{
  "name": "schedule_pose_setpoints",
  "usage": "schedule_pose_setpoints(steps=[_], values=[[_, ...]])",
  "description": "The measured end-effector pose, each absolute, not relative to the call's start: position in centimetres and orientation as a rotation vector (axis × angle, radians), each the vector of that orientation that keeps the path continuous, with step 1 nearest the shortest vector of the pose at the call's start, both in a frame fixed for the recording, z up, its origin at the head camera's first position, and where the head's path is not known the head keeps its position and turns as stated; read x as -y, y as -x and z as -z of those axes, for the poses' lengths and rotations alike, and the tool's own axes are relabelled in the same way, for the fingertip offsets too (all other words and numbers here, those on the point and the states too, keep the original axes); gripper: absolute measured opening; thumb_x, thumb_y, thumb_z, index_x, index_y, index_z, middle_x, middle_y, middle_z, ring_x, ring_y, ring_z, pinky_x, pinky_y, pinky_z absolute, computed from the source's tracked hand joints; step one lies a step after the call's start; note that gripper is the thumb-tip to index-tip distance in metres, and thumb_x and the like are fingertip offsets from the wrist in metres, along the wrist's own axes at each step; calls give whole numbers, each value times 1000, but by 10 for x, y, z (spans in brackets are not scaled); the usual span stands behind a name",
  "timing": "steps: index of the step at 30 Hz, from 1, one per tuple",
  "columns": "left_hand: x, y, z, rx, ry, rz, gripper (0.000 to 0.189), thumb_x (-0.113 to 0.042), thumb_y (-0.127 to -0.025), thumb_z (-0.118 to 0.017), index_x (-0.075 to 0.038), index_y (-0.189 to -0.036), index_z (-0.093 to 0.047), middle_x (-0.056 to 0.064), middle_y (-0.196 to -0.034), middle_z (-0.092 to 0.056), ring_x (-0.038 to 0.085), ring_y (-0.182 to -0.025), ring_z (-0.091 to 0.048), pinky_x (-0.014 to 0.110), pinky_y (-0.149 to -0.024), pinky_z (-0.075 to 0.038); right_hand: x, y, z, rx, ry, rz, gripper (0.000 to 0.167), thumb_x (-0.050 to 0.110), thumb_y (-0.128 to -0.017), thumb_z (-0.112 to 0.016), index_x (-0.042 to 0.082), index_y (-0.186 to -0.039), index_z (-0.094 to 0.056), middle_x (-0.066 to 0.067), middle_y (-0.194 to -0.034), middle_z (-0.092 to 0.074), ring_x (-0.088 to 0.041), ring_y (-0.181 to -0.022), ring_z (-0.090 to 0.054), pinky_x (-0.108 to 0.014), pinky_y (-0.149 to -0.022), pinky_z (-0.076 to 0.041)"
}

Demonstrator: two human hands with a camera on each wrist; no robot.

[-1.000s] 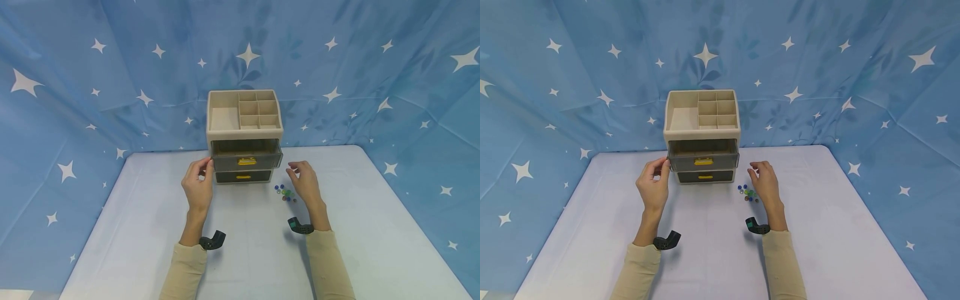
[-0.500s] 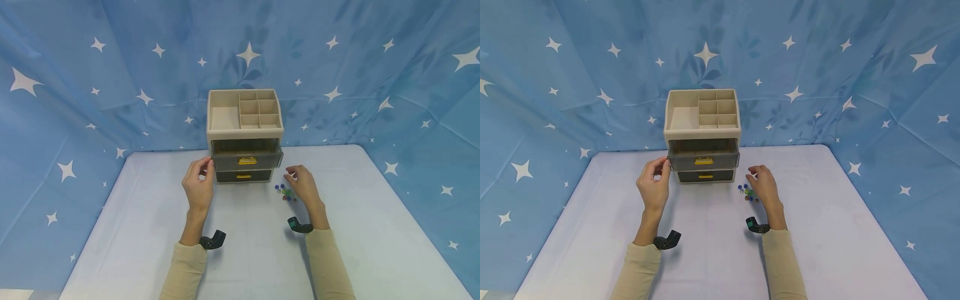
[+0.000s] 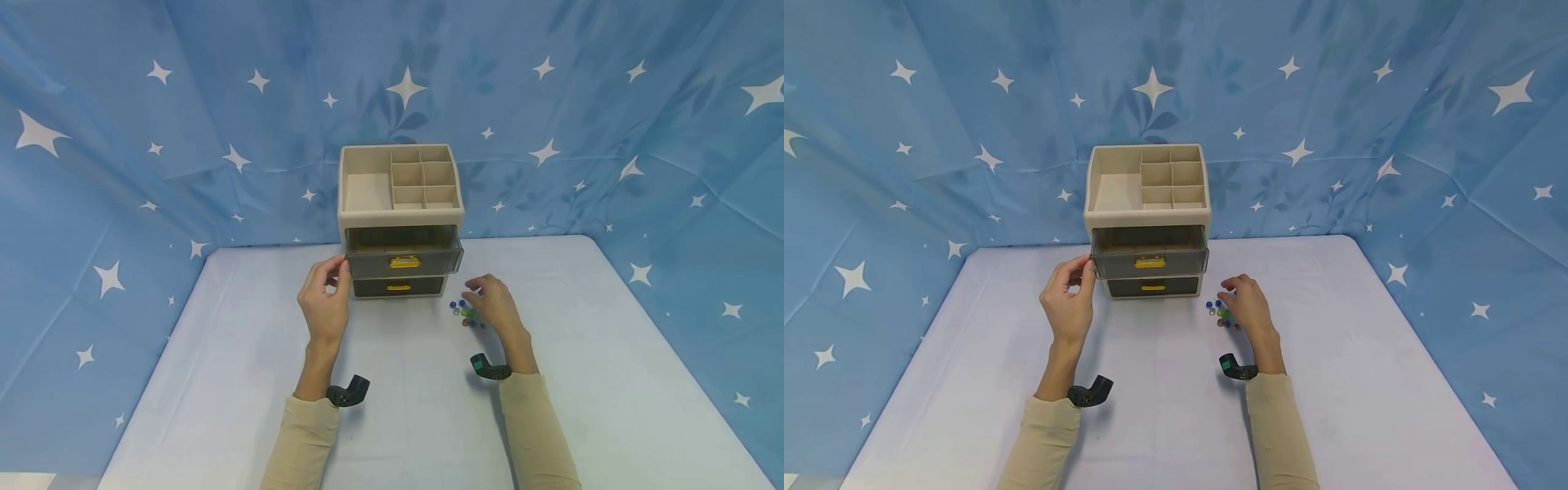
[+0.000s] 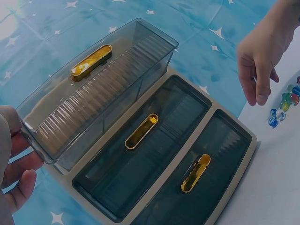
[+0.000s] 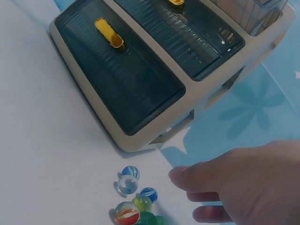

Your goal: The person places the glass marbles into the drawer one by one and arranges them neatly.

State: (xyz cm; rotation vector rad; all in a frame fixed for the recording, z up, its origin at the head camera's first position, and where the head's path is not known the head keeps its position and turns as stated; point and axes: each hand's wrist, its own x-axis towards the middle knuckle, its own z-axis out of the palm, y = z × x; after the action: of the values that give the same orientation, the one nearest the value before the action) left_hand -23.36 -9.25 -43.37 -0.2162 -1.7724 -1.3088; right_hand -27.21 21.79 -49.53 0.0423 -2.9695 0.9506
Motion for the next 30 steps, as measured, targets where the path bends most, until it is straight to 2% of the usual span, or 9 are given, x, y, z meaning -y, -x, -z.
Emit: schedule_pose_setpoints(steps=[16,30], values=[[92,234,433,1756,240,1312,13,-7,-94,-68,2,-102,-73,15,-90,-72,25,-77,-66,14,-69,-49,-221,276,506,3035,-115,-904,35,25,-95,-68,0,-119,-68,-20,-117,-64,-35,-106,-62,-51,-93,-52],[92,235,434,1740,239,1307,11,-5,-92,-68,1,-100,-74,15,-88,-72,25,-75,-66,16,-66,-49,-221,276,510,3006,-130,-872,27,20,-94,-68,-1,-111,-72,-19,-111,-66,-36,-105,-62,-52,-94,-52]])
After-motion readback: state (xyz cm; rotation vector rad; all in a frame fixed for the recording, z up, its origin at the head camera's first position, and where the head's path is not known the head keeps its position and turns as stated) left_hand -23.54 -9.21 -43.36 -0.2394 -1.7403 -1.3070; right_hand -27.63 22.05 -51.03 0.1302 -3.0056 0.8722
